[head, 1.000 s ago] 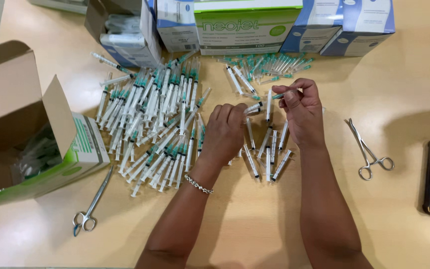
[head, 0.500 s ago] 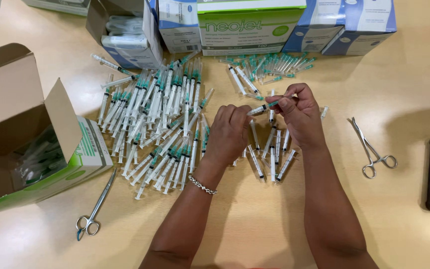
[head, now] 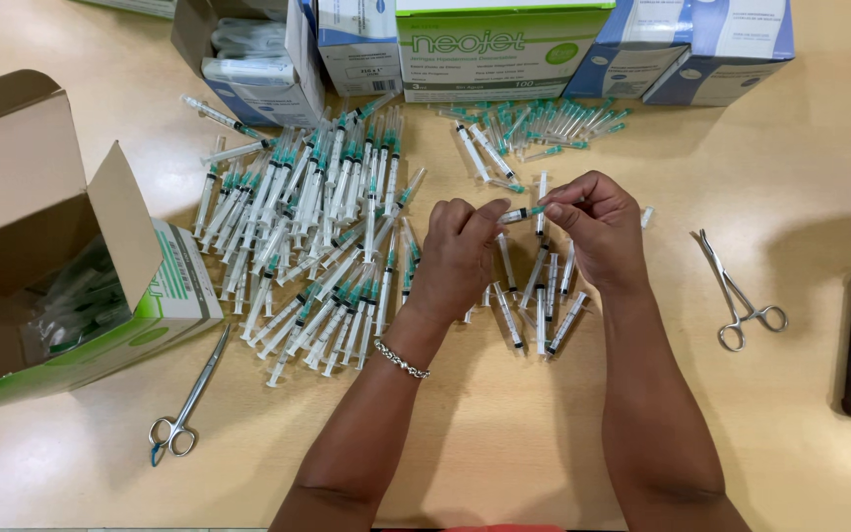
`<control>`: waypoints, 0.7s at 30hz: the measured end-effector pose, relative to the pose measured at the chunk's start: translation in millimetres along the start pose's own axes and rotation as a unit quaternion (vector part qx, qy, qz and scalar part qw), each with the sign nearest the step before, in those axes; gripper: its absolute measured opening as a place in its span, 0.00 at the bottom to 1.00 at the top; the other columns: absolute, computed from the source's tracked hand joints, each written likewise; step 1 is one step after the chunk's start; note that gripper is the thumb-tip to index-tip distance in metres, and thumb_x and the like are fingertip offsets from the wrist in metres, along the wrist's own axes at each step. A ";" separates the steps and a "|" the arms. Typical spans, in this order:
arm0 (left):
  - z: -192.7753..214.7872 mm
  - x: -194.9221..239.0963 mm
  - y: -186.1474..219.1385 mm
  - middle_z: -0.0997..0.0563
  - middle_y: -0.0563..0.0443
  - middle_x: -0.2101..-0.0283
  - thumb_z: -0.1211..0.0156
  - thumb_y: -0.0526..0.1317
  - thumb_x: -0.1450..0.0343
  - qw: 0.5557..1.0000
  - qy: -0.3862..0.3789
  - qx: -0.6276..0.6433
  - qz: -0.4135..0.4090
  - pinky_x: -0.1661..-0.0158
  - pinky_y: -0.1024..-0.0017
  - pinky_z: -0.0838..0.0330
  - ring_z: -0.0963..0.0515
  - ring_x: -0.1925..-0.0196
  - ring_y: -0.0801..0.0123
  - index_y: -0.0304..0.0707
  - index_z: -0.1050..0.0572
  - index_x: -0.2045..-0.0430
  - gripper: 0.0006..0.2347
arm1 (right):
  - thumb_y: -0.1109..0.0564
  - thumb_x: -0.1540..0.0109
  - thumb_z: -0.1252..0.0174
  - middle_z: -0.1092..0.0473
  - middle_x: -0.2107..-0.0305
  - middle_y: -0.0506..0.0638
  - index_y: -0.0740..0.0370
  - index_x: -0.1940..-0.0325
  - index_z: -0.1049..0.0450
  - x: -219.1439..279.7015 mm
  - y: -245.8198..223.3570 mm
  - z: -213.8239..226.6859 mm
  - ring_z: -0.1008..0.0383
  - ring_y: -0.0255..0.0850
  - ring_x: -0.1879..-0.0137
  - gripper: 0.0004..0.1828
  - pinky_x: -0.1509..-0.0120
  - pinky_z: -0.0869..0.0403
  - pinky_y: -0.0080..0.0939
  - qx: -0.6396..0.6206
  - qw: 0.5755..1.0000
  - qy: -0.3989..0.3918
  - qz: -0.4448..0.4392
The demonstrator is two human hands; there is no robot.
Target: The person assembles syringes by picking up syringe barrels and needles from a pile on a table, attaching the needles to the barrels, and placing the completed syringes into a separate pile. The person repeats this process continuously throughout the video.
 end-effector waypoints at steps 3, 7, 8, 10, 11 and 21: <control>-1.8 1.6 1.1 0.38 0.54 0.69 0.47 0.35 0.21 1.000 0.002 -0.001 0.003 0.68 0.60 0.25 0.29 0.66 0.54 0.43 0.27 0.43 0.12 | 0.69 0.40 0.32 0.23 0.66 0.62 0.68 0.61 0.29 0.2 -0.4 0.1 0.25 0.32 0.61 0.11 0.56 0.27 0.27 0.008 1.000 0.005 -0.005; 4.6 -3.3 -3.9 0.36 0.56 0.69 0.47 0.37 0.21 0.999 -0.004 -0.053 -0.005 0.66 0.63 0.26 0.29 0.66 0.59 0.50 0.28 0.39 0.14 | 0.66 0.39 0.31 0.23 0.66 0.61 0.69 0.59 0.29 5.5 -28.9 -25.1 0.24 0.33 0.62 0.11 0.54 0.26 0.29 0.042 0.999 0.026 0.008; 11.1 -8.5 -0.2 0.32 0.53 0.69 0.49 0.35 0.21 0.996 -0.014 -0.086 -0.002 0.64 0.65 0.28 0.28 0.66 0.60 0.49 0.27 0.40 0.15 | 0.61 0.32 0.39 0.25 0.62 0.66 0.70 0.45 0.33 9.0 -48.4 -42.5 0.26 0.47 0.54 0.15 0.47 0.28 0.44 0.166 0.985 -0.004 0.037; 31.1 -19.8 2.0 0.28 0.49 0.69 0.51 0.33 0.21 0.993 -0.020 -0.120 0.003 0.62 0.68 0.29 0.28 0.65 0.61 0.47 0.26 0.40 0.15 | 0.55 0.26 0.48 0.27 0.57 0.71 0.72 0.30 0.37 8.3 -51.2 -49.6 0.27 0.62 0.46 0.23 0.40 0.30 0.59 0.287 0.955 -0.039 0.067; 51.0 -25.0 0.9 0.28 0.49 0.68 0.50 0.31 0.22 0.983 0.015 -0.183 0.007 0.62 0.66 0.31 0.28 0.65 0.61 0.49 0.26 0.39 0.17 | 0.49 0.26 0.49 0.25 0.51 0.57 0.57 0.35 0.30 8.5 -44.6 -49.3 0.28 0.55 0.42 0.17 0.39 0.36 0.56 0.440 0.884 -0.060 0.148; 159.4 -21.4 -48.5 0.24 0.40 0.60 0.44 0.30 0.28 0.874 0.028 -0.417 0.249 0.58 0.56 0.32 0.27 0.58 0.55 0.44 0.20 0.47 0.16 | 0.41 0.27 0.45 0.21 0.52 0.34 0.38 0.50 0.18 15.2 -26.0 -57.7 0.27 0.41 0.39 0.11 0.34 0.41 0.52 0.649 0.710 -0.073 0.262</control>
Point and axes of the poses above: each hand's wrist, its own x-axis away from the middle knuckle, its own z-axis out of the back of the hand, y = z × x, the point moved 9 cm from there along -x, towards the middle knuckle
